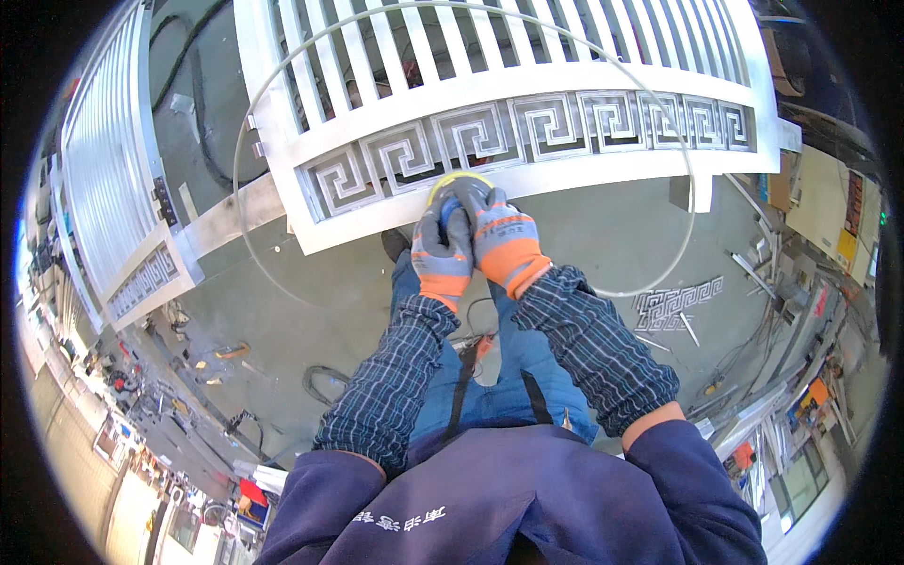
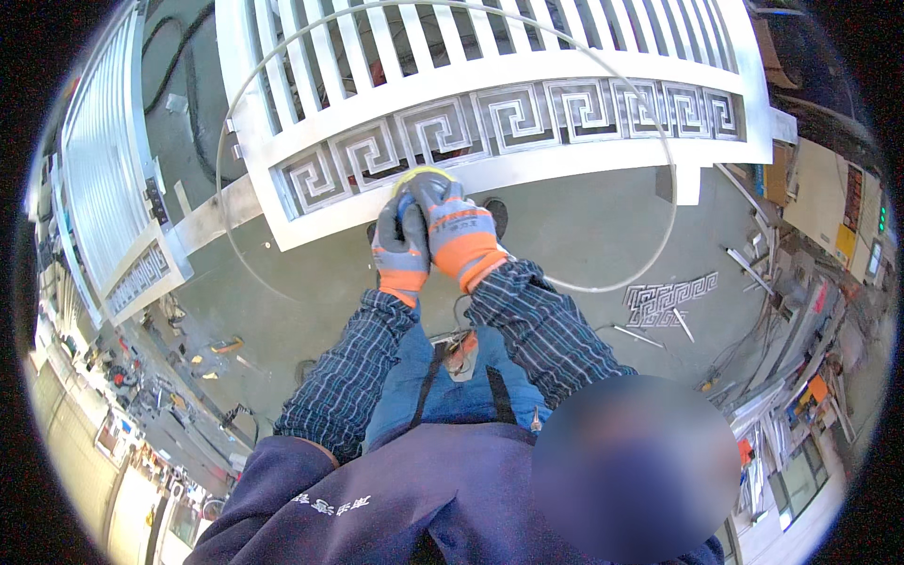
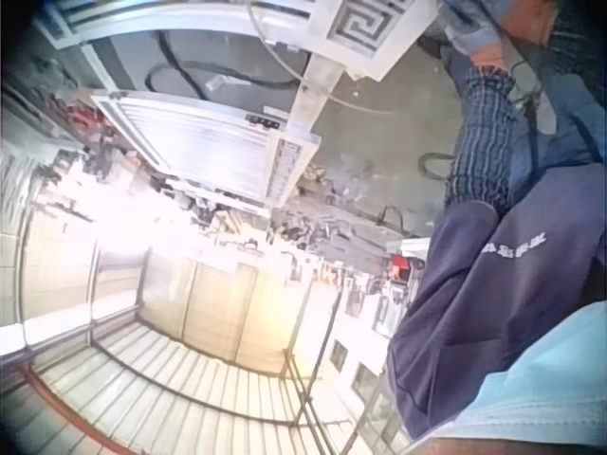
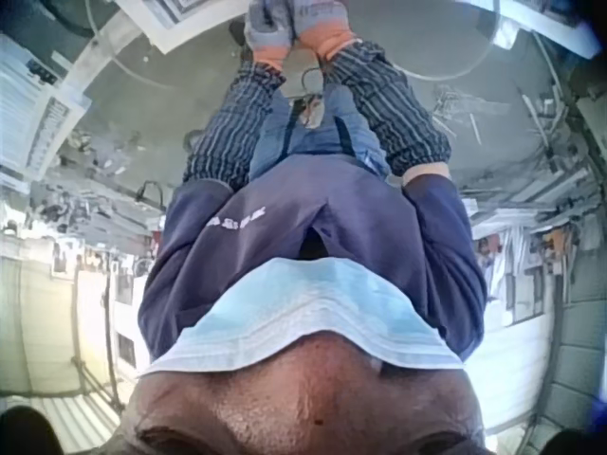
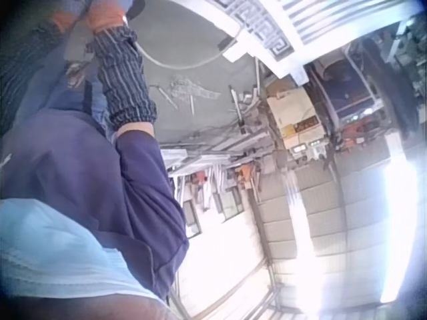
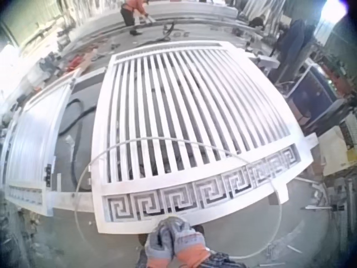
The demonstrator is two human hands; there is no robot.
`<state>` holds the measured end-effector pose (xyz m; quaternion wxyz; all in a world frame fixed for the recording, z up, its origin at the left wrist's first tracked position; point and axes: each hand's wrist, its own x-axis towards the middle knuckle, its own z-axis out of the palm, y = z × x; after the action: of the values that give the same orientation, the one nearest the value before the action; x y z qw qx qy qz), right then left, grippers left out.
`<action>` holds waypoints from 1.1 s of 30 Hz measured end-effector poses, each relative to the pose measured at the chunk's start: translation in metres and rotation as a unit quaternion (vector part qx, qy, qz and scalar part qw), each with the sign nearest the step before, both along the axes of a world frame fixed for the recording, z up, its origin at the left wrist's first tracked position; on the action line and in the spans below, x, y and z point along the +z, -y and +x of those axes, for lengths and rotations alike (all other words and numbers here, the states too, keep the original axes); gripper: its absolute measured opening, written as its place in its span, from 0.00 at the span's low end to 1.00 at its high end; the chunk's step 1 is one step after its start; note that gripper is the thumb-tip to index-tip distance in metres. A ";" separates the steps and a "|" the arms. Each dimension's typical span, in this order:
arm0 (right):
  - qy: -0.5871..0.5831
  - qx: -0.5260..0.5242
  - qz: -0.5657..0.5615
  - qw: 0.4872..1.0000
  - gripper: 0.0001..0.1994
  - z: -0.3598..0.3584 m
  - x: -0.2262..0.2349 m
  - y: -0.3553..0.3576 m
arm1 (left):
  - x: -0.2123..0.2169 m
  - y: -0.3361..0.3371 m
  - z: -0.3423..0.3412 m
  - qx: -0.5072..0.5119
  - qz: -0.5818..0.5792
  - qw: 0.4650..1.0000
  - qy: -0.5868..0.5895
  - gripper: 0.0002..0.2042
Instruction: The person uses a handheld orbital sander to smooth the surface of large white metal panels with vertical slats and a Greek key border. The person moves the sander across the panels, then walks to retrieve a metal strip and fasteners before returning to the panels.
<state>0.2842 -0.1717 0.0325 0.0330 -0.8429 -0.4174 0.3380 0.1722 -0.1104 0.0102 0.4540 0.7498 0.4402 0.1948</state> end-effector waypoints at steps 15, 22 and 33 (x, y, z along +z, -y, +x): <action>0.059 -0.172 0.172 0.968 0.38 0.169 -0.002 0.157 | -0.012 0.121 0.198 -0.182 -0.011 0.980 -0.075 0.29; 0.085 -0.125 0.110 0.982 0.31 0.073 -0.015 0.084 | 0.003 0.037 0.090 -0.096 -0.017 0.995 -0.018 0.19; -0.042 0.097 0.132 0.986 0.17 -0.136 0.017 -0.137 | 0.023 -0.106 -0.146 0.145 -0.091 0.984 -0.042 0.19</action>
<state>0.1480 -0.0348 0.0495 0.1280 -0.7716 -0.5366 0.3168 0.0264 -0.0042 0.0331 0.4686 0.6407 0.5789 0.1865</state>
